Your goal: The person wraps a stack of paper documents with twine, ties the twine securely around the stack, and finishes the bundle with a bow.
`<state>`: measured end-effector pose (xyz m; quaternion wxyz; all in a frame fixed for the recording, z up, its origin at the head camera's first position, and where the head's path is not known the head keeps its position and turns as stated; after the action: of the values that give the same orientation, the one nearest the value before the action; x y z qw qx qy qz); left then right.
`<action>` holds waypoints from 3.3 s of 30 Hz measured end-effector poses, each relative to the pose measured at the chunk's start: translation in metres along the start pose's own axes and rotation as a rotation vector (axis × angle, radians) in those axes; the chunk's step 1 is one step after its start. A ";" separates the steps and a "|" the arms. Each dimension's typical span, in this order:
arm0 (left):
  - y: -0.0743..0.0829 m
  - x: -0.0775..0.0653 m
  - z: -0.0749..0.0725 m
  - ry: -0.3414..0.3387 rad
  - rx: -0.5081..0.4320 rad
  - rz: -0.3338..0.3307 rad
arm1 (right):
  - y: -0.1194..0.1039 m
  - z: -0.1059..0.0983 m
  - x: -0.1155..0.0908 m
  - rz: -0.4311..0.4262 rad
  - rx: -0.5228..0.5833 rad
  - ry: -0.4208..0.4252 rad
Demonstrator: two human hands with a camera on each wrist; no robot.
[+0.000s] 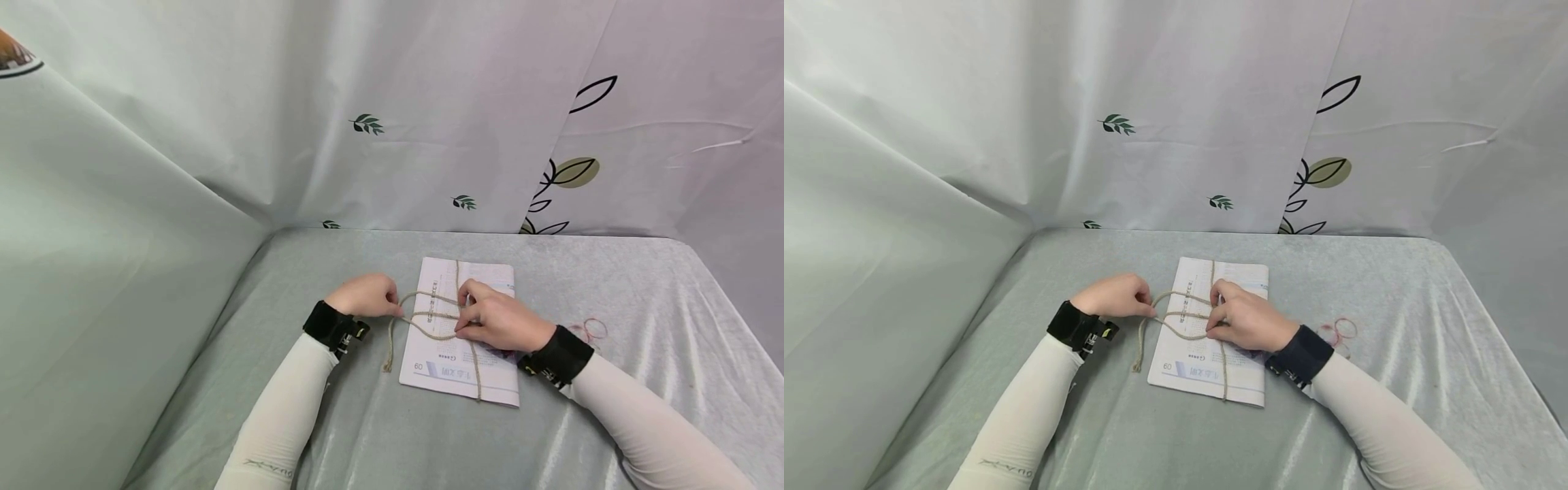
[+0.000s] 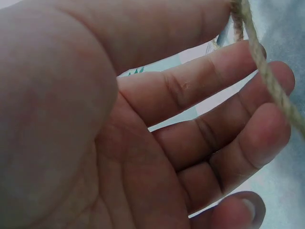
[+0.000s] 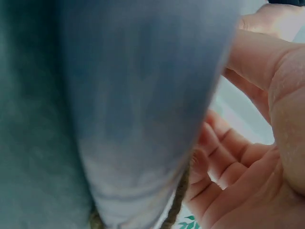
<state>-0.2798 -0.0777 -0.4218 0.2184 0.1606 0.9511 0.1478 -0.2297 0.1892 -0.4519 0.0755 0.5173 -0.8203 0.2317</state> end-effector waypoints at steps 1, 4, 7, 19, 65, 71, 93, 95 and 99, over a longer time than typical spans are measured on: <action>0.000 0.001 0.001 -0.002 0.002 0.004 | 0.000 0.001 0.001 -0.005 -0.003 0.004; 0.000 0.003 0.002 -0.004 0.003 0.011 | -0.001 0.001 0.002 -0.002 0.016 0.015; 0.001 0.002 0.000 -0.001 -0.007 0.018 | 0.002 0.001 0.003 0.031 0.097 0.045; 0.006 -0.005 -0.010 0.090 -0.048 0.059 | 0.015 -0.001 0.002 0.237 0.290 0.159; 0.035 -0.003 0.021 -0.238 -0.163 0.221 | 0.017 -0.001 0.000 0.194 0.318 0.187; 0.037 -0.001 0.027 -0.241 -0.055 0.243 | 0.016 -0.002 0.001 0.191 0.315 0.185; 0.052 0.007 0.026 -0.103 -0.293 0.371 | 0.018 -0.003 0.002 0.169 0.326 0.183; 0.047 0.011 0.022 -0.014 -0.334 0.347 | 0.018 -0.003 0.002 0.176 0.331 0.181; 0.038 0.018 0.019 0.147 -0.306 0.279 | 0.019 -0.002 0.000 0.210 0.345 0.182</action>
<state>-0.2773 -0.0331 -0.4310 0.1479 0.2443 0.8995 0.3306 -0.2469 0.1965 -0.4558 0.0352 0.4113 -0.8076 0.4211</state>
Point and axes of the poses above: each hand's wrist, its own x-axis towards the middle knuckle, its own z-axis out of the palm, y = z × x, the point moved 4 cm from there along x, towards the middle knuckle, and after that the axes turned 12 degrees about -z, right-handed, at the moved point
